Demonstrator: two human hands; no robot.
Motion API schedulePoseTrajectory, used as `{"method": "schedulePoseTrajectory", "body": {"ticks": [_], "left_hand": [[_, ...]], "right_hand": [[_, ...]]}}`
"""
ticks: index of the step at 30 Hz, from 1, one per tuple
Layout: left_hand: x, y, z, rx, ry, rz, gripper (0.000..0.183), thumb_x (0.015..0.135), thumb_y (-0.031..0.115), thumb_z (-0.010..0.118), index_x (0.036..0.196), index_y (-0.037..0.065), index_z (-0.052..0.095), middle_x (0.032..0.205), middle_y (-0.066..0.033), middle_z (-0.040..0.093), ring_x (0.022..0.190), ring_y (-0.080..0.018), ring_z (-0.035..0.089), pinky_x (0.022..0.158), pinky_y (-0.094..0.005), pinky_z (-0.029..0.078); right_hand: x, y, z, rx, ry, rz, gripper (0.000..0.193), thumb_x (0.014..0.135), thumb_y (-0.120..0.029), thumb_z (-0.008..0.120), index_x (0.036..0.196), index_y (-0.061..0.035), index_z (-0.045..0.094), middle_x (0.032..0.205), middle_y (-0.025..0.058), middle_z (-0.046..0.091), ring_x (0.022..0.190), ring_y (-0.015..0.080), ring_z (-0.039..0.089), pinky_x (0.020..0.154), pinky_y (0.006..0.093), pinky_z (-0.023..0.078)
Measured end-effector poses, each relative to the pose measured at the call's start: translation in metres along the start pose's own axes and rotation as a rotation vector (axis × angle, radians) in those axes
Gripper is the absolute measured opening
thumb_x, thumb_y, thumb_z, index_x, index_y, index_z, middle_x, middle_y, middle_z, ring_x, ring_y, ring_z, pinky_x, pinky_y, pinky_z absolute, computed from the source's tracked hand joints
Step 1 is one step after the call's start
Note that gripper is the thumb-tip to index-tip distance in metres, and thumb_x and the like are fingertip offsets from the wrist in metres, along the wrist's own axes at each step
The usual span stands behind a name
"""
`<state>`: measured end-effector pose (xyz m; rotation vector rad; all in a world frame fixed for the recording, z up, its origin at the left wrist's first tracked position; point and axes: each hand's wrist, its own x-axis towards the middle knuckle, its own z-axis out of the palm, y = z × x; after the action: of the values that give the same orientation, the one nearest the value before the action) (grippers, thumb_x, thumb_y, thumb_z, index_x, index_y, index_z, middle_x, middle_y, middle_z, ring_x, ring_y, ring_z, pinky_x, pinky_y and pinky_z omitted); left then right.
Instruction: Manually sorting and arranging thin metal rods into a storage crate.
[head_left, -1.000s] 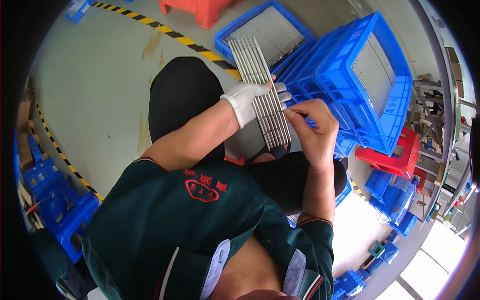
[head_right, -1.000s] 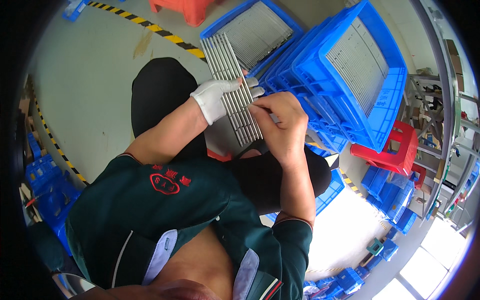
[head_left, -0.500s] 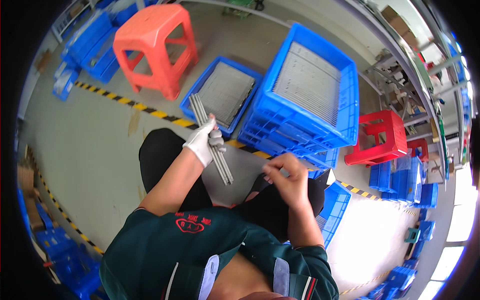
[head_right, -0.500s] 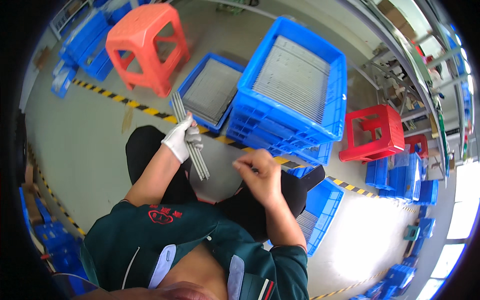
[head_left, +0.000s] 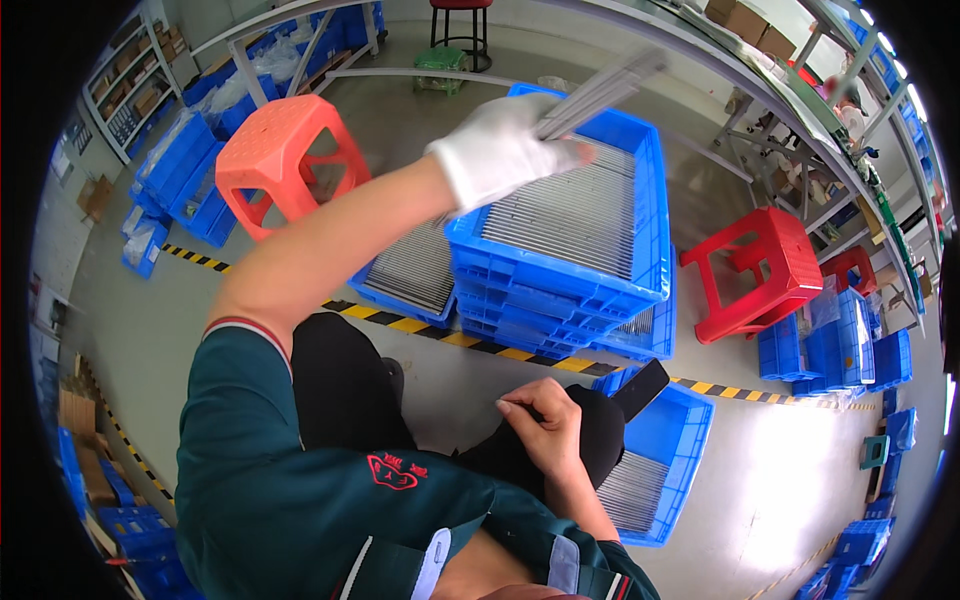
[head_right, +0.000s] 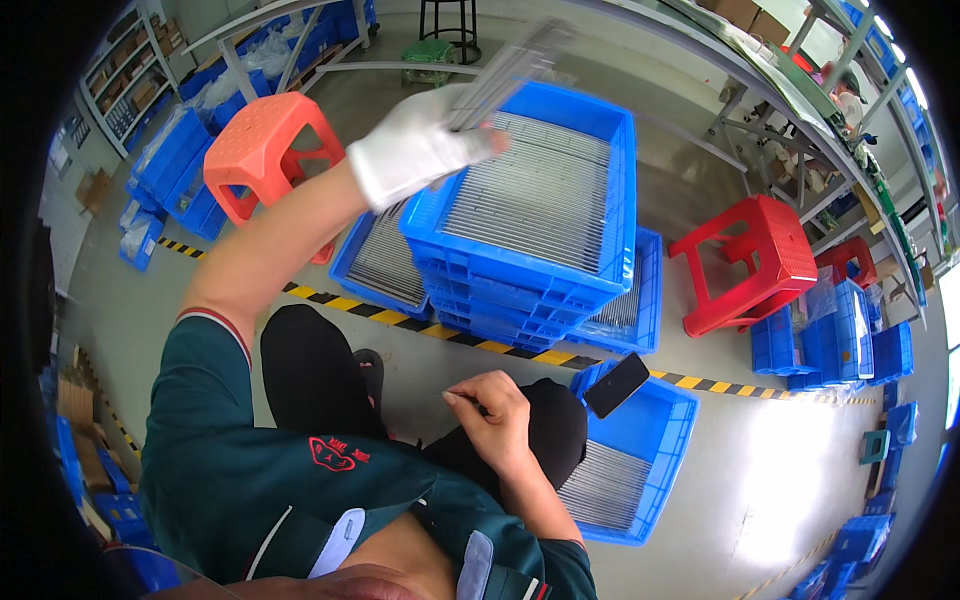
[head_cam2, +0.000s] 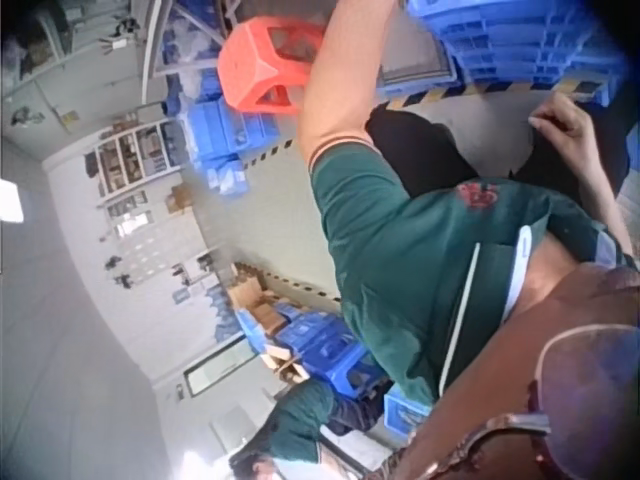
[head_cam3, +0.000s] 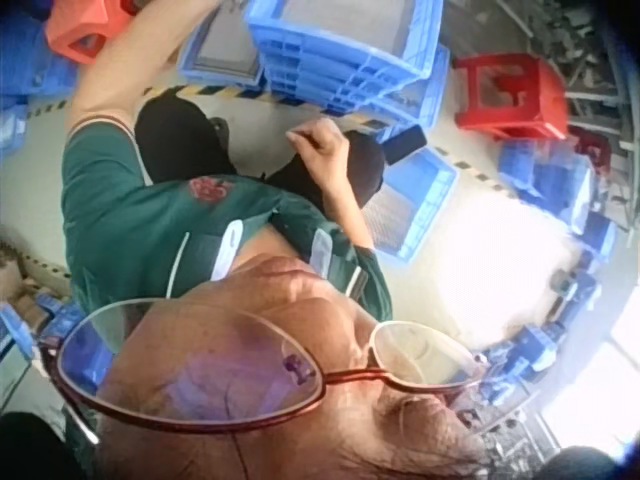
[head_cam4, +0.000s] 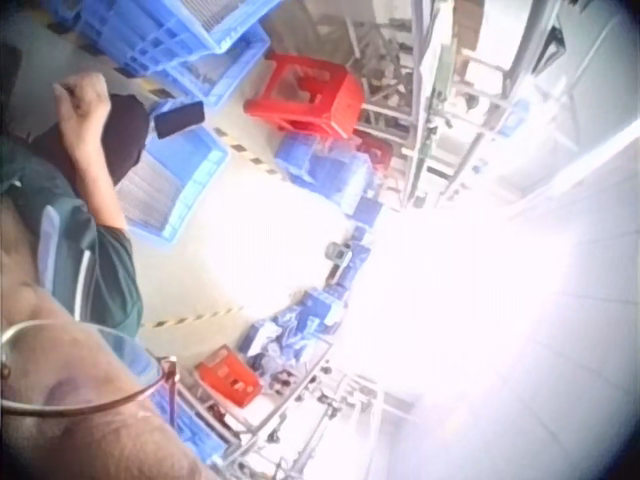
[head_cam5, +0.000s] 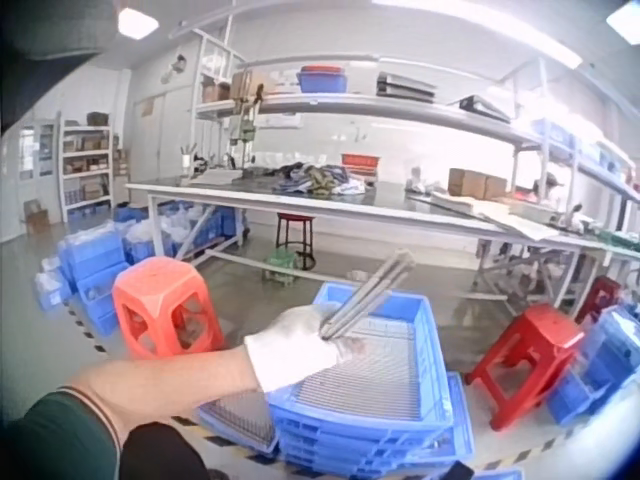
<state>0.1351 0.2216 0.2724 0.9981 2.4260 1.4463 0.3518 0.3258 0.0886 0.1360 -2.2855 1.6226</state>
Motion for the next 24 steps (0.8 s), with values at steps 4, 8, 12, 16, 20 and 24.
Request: {"method": "schedulePoseTrajectory", "body": {"ticks": [4,8,12,16,20,24], "left_hand": [[0.078,-0.016,0.039,0.347,0.013,0.283,0.04,0.082,0.04,0.067,0.099,0.005,0.056,0.069,-0.0079,0.057,0.066,-0.0207,0.057,0.062,-0.0333,0.046],[0.122,-0.038,0.076,0.71,-0.226,0.013,0.04,0.086,0.041,0.061,0.102,0.004,0.056,0.083,-0.0158,0.061,0.082,-0.0309,0.06,0.075,-0.0406,0.046],[0.157,-0.106,0.101,0.956,-0.308,-0.029,0.04,0.086,0.041,0.06,0.099,0.003,0.056,0.092,-0.0168,0.063,0.09,-0.0343,0.061,0.08,-0.0439,0.048],[0.172,-0.137,0.108,1.022,-0.34,0.018,0.04,0.085,0.04,0.061,0.097,0.002,0.058,0.095,-0.0173,0.064,0.092,-0.0348,0.061,0.079,-0.0441,0.049],[0.188,-0.149,0.118,1.028,-0.303,0.027,0.041,0.082,0.04,0.064,0.09,0.0,0.061,0.096,-0.0179,0.063,0.094,-0.0343,0.061,0.08,-0.043,0.049],[0.2,-0.168,0.125,1.021,-0.185,0.09,0.043,0.079,0.043,0.066,0.092,0.002,0.064,0.098,-0.0175,0.062,0.097,-0.032,0.058,0.089,-0.0389,0.046]], "right_hand": [[0.004,0.005,0.001,0.006,0.0,-0.073,0.01,0.069,0.0,0.073,0.075,-0.0024,0.065,0.075,0.008,0.063,0.069,0.023,0.059,0.061,0.0311,0.047],[0.007,0.01,-0.003,0.009,0.031,-0.103,0.011,0.069,0.0,0.073,0.076,-0.0031,0.065,0.074,0.0081,0.063,0.067,0.0234,0.058,0.06,0.0317,0.047],[0.007,0.015,-0.011,0.046,0.035,-0.08,0.01,0.069,0.0,0.073,0.076,-0.0034,0.065,0.074,0.0079,0.064,0.067,0.0231,0.058,0.06,0.0315,0.047],[0.007,0.014,-0.023,0.132,0.025,-0.014,0.01,0.07,-0.001,0.073,0.078,-0.0036,0.066,0.076,0.0076,0.065,0.07,0.023,0.059,0.063,0.0312,0.047],[0.007,0.018,-0.028,0.174,0.019,-0.004,0.01,0.072,0.0,0.073,0.078,-0.0022,0.066,0.076,0.0065,0.065,0.07,0.0192,0.058,0.065,0.0295,0.046],[0.008,0.019,-0.033,0.186,0.022,0.015,0.011,0.071,0.0,0.074,0.078,-0.0022,0.065,0.076,0.0062,0.065,0.071,0.0192,0.059,0.068,0.0297,0.046]]}}
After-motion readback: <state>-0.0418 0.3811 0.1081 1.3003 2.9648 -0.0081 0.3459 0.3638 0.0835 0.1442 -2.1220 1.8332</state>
